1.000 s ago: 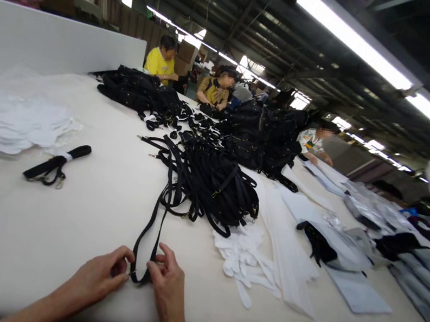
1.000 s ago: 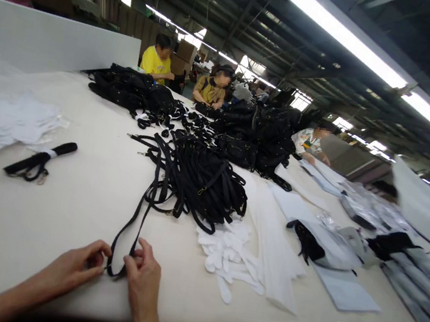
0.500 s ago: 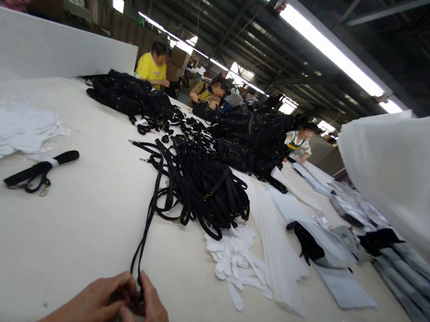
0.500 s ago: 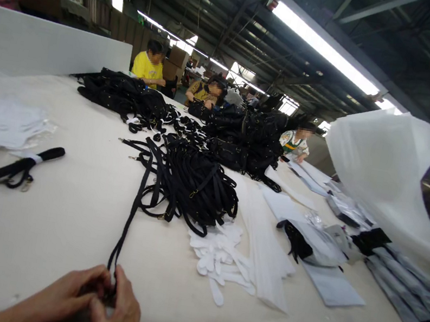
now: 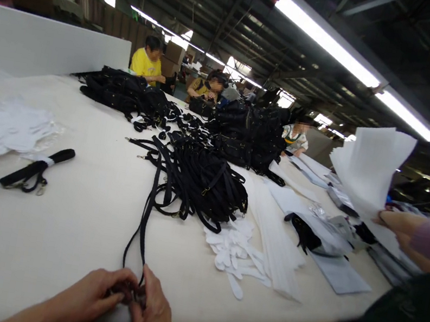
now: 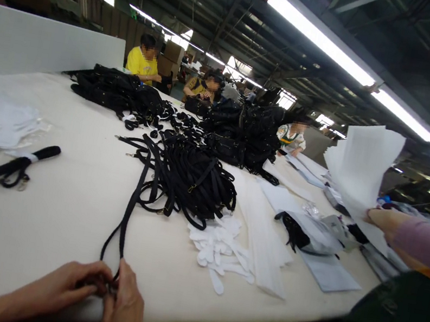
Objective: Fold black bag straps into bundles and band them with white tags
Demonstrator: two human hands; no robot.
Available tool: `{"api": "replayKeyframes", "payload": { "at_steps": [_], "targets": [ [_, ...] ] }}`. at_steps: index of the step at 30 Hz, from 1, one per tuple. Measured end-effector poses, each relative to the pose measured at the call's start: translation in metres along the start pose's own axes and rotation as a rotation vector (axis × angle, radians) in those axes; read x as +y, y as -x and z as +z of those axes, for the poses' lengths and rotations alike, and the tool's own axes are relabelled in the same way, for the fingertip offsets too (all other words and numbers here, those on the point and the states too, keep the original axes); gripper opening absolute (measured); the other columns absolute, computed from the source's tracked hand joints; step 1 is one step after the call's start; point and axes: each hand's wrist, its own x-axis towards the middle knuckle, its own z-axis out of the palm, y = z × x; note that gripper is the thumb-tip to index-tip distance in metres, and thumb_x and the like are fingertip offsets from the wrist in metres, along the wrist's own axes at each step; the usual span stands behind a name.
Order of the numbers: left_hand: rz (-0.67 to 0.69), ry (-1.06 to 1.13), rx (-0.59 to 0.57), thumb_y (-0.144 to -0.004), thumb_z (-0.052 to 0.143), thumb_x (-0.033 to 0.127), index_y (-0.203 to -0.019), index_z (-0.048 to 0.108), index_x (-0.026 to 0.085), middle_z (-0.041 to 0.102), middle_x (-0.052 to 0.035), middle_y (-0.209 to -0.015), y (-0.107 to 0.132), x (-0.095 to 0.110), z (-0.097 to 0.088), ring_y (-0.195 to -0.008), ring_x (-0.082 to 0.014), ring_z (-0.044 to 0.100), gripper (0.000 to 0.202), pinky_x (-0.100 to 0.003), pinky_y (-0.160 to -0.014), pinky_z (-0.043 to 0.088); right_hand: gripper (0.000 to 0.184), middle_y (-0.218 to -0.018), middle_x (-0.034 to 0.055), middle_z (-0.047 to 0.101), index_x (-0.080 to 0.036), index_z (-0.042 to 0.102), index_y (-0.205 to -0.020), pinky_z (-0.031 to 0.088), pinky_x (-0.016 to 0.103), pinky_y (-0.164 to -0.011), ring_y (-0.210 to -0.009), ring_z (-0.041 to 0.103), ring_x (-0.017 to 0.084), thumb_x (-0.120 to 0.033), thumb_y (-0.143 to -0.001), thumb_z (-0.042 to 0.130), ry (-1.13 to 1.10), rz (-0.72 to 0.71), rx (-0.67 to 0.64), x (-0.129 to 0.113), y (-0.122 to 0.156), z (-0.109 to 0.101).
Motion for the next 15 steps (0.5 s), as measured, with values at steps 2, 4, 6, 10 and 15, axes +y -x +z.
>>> {"api": "replayKeyframes", "payload": {
  "at_steps": [2,4,6,10,15],
  "targets": [
    [-0.030,-0.032,-0.004,-0.089,0.050,0.020,-0.105,0.065,0.025,0.077,0.0010,-0.096,0.001,-0.008,-0.008,-0.092,-0.0190,0.071,0.023,-0.028,-0.084,0.051,0.072,-0.123,0.0064,0.068,-0.027,0.050,-0.142,0.056,0.031,-0.094,-0.104,0.070,0.020,0.000,-0.075,0.053,0.008,0.014,-0.012,-0.006,-0.003,-0.005],
    [-0.057,-0.071,0.025,-0.091,0.048,0.025,-0.106,0.065,0.024,0.076,0.0011,-0.088,0.003,-0.019,-0.019,-0.084,-0.0187,0.070,0.022,-0.028,-0.079,0.051,0.067,-0.121,0.0054,0.070,-0.027,0.055,-0.137,0.055,0.031,-0.096,-0.104,0.069,0.019,0.001,-0.077,0.049,0.009,0.043,-0.021,-0.012,-0.006,-0.010],
    [-0.092,-0.136,0.075,-0.094,0.045,0.031,-0.111,0.064,0.023,0.075,0.0013,-0.084,0.006,-0.032,-0.031,-0.078,-0.0188,0.069,0.026,-0.028,-0.074,0.051,0.061,-0.118,0.0038,0.071,-0.027,0.059,-0.133,0.054,0.030,-0.097,-0.106,0.068,0.018,0.001,-0.079,0.048,-0.001,0.085,-0.025,-0.017,-0.008,-0.015],
    [-0.029,-0.394,0.227,-0.095,0.044,0.029,-0.124,0.062,0.027,0.072,-0.0016,-0.114,0.011,-0.042,-0.054,-0.104,-0.0213,0.067,0.034,-0.031,-0.092,0.051,0.052,-0.110,0.0016,0.073,-0.027,0.064,-0.124,0.053,0.027,-0.092,-0.100,0.069,0.017,-0.001,-0.081,0.051,-0.011,0.144,-0.055,-0.027,-0.010,-0.022],
    [0.287,-0.643,0.043,-0.081,0.049,0.011,-0.144,0.048,0.038,0.039,0.0044,-0.158,-0.002,-0.026,-0.056,-0.146,-0.0271,0.033,0.068,-0.048,-0.121,0.025,0.043,-0.103,0.0003,0.074,-0.028,0.067,-0.115,0.052,0.026,-0.088,-0.097,0.069,0.017,-0.004,-0.083,0.053,0.075,0.134,-0.082,-0.033,-0.005,-0.026]
  ]
}}
